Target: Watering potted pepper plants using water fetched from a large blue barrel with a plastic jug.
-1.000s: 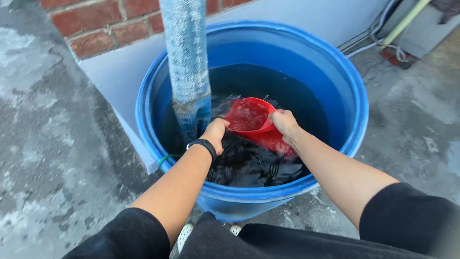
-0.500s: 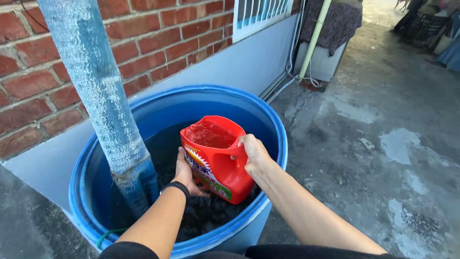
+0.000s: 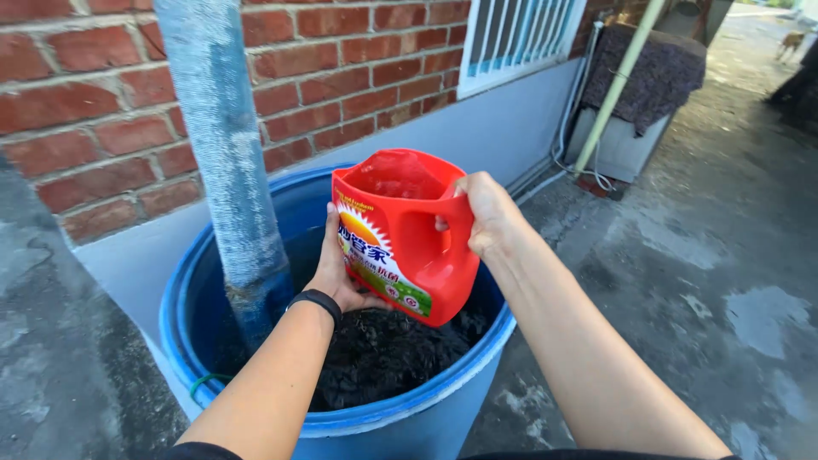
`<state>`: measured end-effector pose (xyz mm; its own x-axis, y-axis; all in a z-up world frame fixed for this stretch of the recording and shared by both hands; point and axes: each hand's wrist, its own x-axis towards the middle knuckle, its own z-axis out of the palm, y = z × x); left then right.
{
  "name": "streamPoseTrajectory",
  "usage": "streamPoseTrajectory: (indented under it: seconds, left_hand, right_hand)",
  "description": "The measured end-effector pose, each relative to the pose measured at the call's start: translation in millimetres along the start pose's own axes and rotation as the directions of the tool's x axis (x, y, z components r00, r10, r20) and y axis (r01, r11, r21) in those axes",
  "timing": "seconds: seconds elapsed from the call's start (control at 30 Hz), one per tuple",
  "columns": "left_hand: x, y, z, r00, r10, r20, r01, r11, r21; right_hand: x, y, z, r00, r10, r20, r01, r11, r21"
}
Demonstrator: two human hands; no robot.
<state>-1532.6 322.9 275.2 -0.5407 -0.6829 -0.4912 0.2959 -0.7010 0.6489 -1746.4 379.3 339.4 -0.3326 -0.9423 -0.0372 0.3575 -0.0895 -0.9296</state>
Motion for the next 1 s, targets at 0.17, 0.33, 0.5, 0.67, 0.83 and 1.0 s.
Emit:
streamPoseTrajectory:
  seconds: [0.17,0.33,0.5,0.67,0.83,1.0]
  left_hand:
    - [-50,29,9,0.988,0.136,0.070,-0.135,0.991,-0.012]
    - [-109,60,-8,0.967,0.231,0.105,-0.228,0.973,-0.036]
    - [-173,88,-54,0.962,0.256,0.097,-0.254,0.967,-0.027]
    - [-256,102,-126,0.942,0.329,0.068,-0.326,0.944,-0.046]
    - [-338,107,-221,0.930,0.366,-0.037,-0.368,0.926,-0.082]
    - [-420,89,-335,0.902,0.391,-0.181,-0.416,0.900,-0.131]
  right_hand:
    - [-18,-47,53,0.997,-0.072,0.020,0.073,0.996,-0.043]
    - [-43,-76,116,0.990,-0.107,0.095,0.119,0.985,-0.124]
    - [-80,-77,188,0.983,-0.149,0.110,0.164,0.976,-0.143]
    - [-126,-51,273,0.954,-0.118,0.275,0.153,0.982,-0.109]
    - [-172,3,365,0.934,-0.049,0.353,0.096,0.988,-0.120]
    - [-218,86,460,0.820,0.104,0.563,-0.042,0.992,-0.122]
